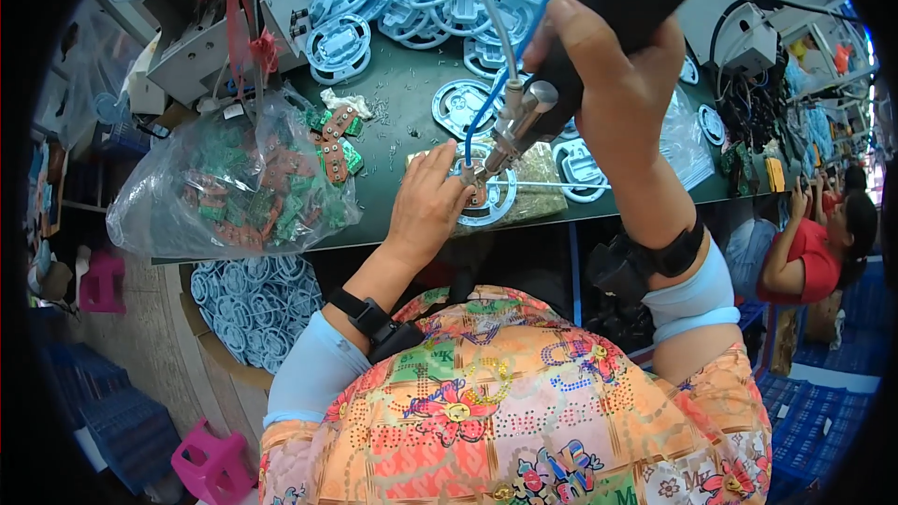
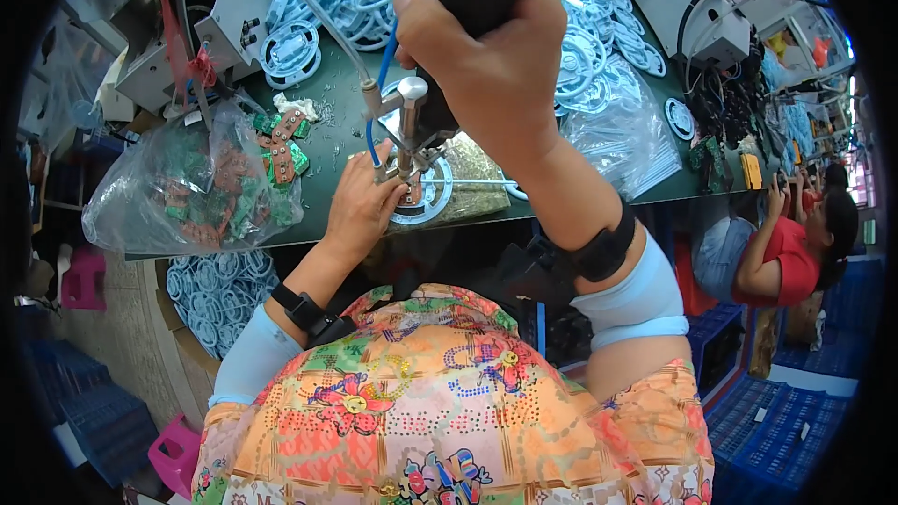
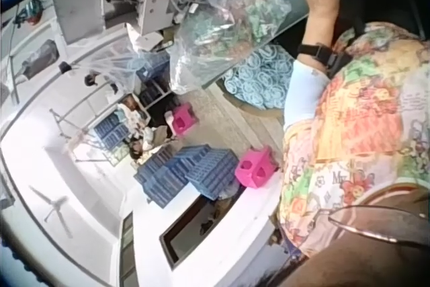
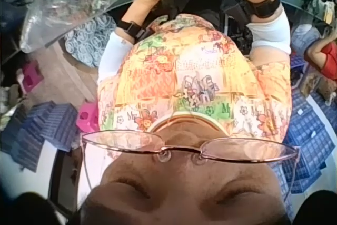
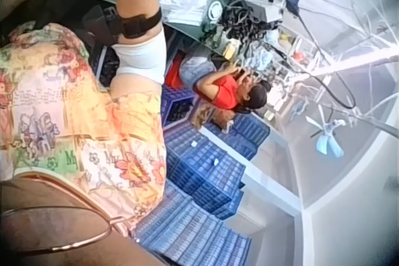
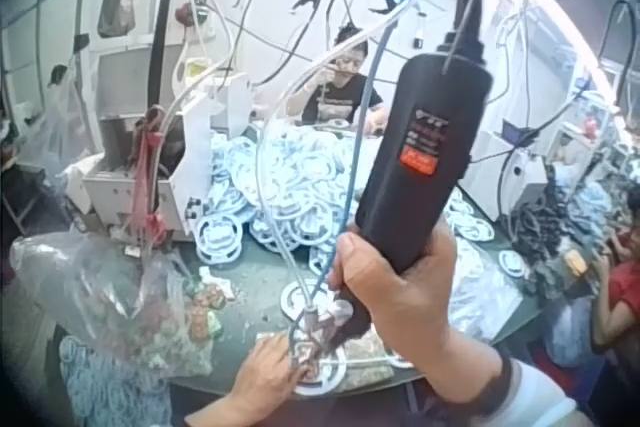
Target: The recorder is assembling small blue and white plastic components, fitting pieces together and using an electric screwdriver to secure them at a manufacturing workstation.
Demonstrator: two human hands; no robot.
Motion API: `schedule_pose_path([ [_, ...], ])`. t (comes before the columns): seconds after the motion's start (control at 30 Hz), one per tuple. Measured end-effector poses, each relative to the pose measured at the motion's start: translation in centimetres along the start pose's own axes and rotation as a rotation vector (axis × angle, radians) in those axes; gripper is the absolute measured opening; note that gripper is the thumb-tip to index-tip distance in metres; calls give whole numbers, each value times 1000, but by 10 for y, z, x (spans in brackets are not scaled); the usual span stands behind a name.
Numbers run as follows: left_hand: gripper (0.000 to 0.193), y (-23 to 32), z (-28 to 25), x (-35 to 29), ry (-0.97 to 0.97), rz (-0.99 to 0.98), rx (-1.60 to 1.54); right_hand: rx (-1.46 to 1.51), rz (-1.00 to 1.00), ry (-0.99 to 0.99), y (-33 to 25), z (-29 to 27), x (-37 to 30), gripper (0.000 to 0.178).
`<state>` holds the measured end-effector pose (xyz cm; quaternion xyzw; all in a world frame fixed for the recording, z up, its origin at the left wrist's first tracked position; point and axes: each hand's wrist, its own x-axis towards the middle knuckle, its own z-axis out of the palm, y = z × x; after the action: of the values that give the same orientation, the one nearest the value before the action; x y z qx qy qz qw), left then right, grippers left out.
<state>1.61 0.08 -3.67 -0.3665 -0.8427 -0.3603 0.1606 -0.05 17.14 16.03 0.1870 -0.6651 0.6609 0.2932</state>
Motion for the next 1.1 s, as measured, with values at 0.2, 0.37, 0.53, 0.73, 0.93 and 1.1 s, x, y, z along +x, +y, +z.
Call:
schedule_pose_path([
  [0.2, 11, -4, -2, 0, 65, -52, -48, -47, -8, 28, -20, -9, 29, 21],
  [0.37, 22, -20, -23, 1, 167, -238, -50, -8, -47, 137, -8, 11, 30, 19],
  [0.53, 47, 5, -33, -8, -47, 9, 106, 5, -14, 182, 9, 13, 29, 21],
  [0.73, 57, 1, -21, -21, -237, 15, 114, 17, 16, 139, 6, 18, 28, 21],
  [0.93, 57, 0, -21, -21, -243, 29, 108, 13, 60, 180, 10, 21, 27, 18],
  [1.1, 58, 1, -22, -21, -231, 31, 112, 39, 48, 167, 11, 20, 20, 18],
])
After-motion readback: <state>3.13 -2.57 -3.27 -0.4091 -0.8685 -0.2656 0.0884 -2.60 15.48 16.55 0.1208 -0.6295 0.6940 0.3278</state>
